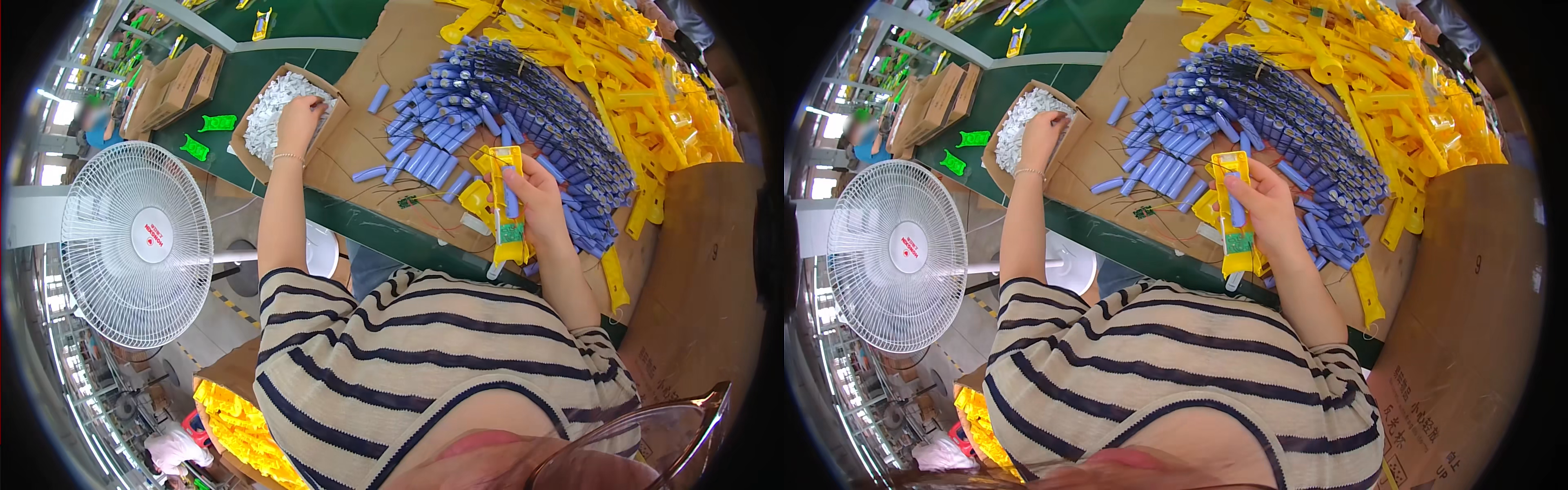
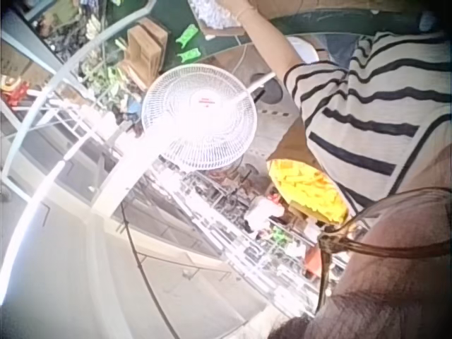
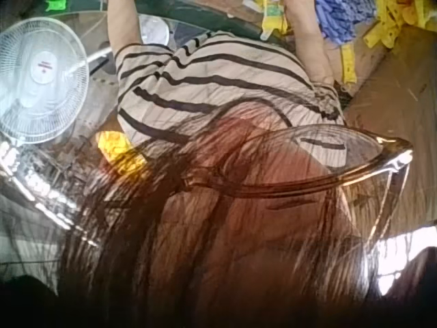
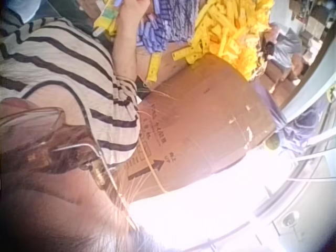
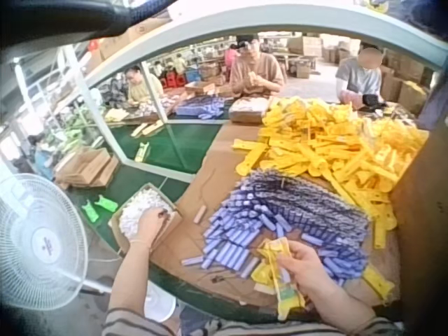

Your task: The person assembles electronic components and blue batteries into yellow plastic casings by hand.

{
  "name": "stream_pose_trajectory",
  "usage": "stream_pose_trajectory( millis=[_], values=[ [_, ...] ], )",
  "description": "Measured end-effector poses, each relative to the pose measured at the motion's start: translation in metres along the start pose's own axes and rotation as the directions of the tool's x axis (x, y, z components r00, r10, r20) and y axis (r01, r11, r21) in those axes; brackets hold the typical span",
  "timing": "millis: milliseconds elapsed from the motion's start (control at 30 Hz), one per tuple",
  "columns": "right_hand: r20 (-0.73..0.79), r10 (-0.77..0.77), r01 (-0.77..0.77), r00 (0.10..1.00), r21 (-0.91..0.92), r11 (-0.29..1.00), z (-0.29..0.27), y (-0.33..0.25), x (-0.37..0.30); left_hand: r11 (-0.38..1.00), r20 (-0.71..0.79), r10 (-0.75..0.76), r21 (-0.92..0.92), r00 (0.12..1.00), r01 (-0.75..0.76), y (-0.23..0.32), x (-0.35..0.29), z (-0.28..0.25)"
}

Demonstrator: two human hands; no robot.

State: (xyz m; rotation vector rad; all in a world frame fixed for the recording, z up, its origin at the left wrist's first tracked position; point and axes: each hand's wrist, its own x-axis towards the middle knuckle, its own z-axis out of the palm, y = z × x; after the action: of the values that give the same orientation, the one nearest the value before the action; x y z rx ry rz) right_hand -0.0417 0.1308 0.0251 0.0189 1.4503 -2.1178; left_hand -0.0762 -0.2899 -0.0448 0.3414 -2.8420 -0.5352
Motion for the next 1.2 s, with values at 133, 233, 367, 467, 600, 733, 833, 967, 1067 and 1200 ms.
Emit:
stream_pose_trajectory(
  millis=[133,233,367,467,600,733,833,967,1067,1200],
  values=[
    [0.01,-0.009,0.01,1.0,-0.011,1.0,0.001,0.004,0.0,0.995,-0.026,0.066,0.083,0.998,-0.063,0.003,0.003,-0.002],
    [-0.008,-0.029,0.029,1.0,0.001,1.0,0.001,0.004,-0.002,0.998,-0.25,0.063,0.034,0.966,-0.056,0.003,-0.003,-0.004],
    [-0.033,-0.015,0.015,0.999,-0.001,1.0,-0.006,0.001,-0.001,0.976,-0.374,-0.113,-0.215,0.921,0.032,0.017,-0.011,-0.015],
    [-0.016,-0.02,0.02,1.0,0.009,1.0,-0.007,-0.001,-0.001,0.809,-0.276,-0.231,-0.587,0.933,0.026,0.019,-0.016,-0.021],
    [0.014,-0.029,0.029,0.999,0.001,1.0,-0.005,0.0,0.0,0.925,-0.1,-0.26,-0.311,0.961,0.218,0.005,-0.017,-0.023],
    [0.009,-0.029,0.029,1.0,0.006,1.0,-0.004,0.002,0.0,0.767,0.015,-0.319,-0.583,0.948,0.267,-0.031,-0.016,-0.011],
    [0.011,-0.014,0.014,1.0,-0.002,1.0,-0.009,0.003,0.0,0.376,0.117,-0.331,-0.894,0.936,0.245,-0.024,-0.02,-0.008],
    [0.031,-0.012,0.012,0.999,-0.013,1.0,-0.008,0.003,0.0,0.348,0.137,-0.291,-0.907,0.947,0.238,-0.022,-0.022,-0.013],
    [0.025,-0.021,0.021,0.999,-0.019,1.0,-0.007,0.003,0.0,0.396,0.113,-0.304,-0.888,0.946,0.234,-0.005,-0.023,-0.017],
    [0.032,-0.023,0.022,0.999,0.013,1.0,-0.005,0.004,-0.001,0.448,-0.031,-0.314,-0.886,0.949,0.119,0.019,-0.025,-0.027]
  ],
)
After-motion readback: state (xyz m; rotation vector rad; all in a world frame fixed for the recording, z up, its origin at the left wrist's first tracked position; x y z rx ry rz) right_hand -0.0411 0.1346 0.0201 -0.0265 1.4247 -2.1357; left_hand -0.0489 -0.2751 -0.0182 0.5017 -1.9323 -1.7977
